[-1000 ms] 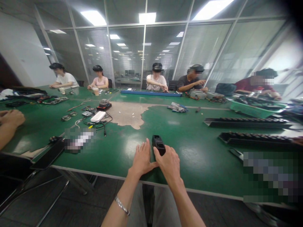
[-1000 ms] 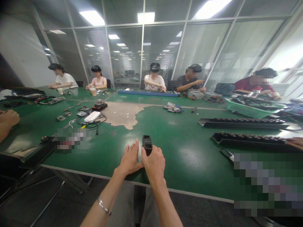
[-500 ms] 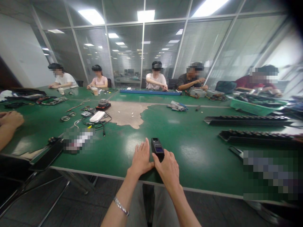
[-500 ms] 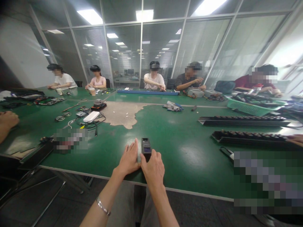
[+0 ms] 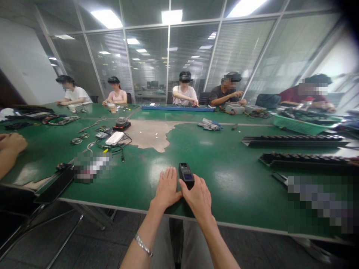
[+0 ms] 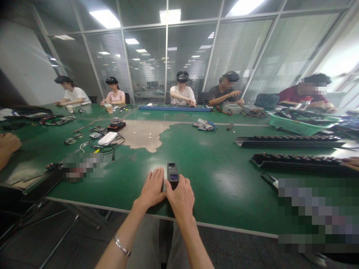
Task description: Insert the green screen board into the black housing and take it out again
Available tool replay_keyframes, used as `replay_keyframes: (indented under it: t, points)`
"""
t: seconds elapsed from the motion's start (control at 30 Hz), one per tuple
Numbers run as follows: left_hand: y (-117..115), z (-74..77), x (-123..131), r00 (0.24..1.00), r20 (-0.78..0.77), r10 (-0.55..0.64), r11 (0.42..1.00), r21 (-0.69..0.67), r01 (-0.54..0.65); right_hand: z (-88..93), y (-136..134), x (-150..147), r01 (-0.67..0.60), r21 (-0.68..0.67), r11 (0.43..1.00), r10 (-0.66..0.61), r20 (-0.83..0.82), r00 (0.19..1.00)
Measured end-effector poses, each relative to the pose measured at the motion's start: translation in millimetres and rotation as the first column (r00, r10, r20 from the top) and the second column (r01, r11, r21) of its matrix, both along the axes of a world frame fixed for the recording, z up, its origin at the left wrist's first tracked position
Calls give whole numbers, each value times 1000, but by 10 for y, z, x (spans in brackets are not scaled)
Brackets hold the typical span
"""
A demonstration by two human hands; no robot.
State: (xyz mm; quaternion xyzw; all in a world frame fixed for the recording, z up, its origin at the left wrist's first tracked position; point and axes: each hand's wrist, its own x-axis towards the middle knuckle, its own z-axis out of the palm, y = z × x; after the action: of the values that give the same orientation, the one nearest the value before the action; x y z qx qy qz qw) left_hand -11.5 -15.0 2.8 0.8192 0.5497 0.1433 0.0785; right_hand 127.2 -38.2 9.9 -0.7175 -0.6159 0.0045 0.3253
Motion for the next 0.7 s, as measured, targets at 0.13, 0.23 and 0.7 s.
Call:
replay_keyframes:
  t: [0.13, 0.23, 0.7]
  points:
    - [-5, 12, -1, 1000, -26, 0, 1000, 8, 0, 18, 1, 2, -28, 13, 1000, 28, -32, 999]
    - [-1, 8, -3, 1000, -30, -3, 1000, 13, 4, 46, -6, -6, -33, 33, 999, 35, -51, 998]
    - [-20, 55, 0, 1000, -21, -11, 1000, -1, 11, 341, 80, 389, 39, 219, 975, -16, -105, 994]
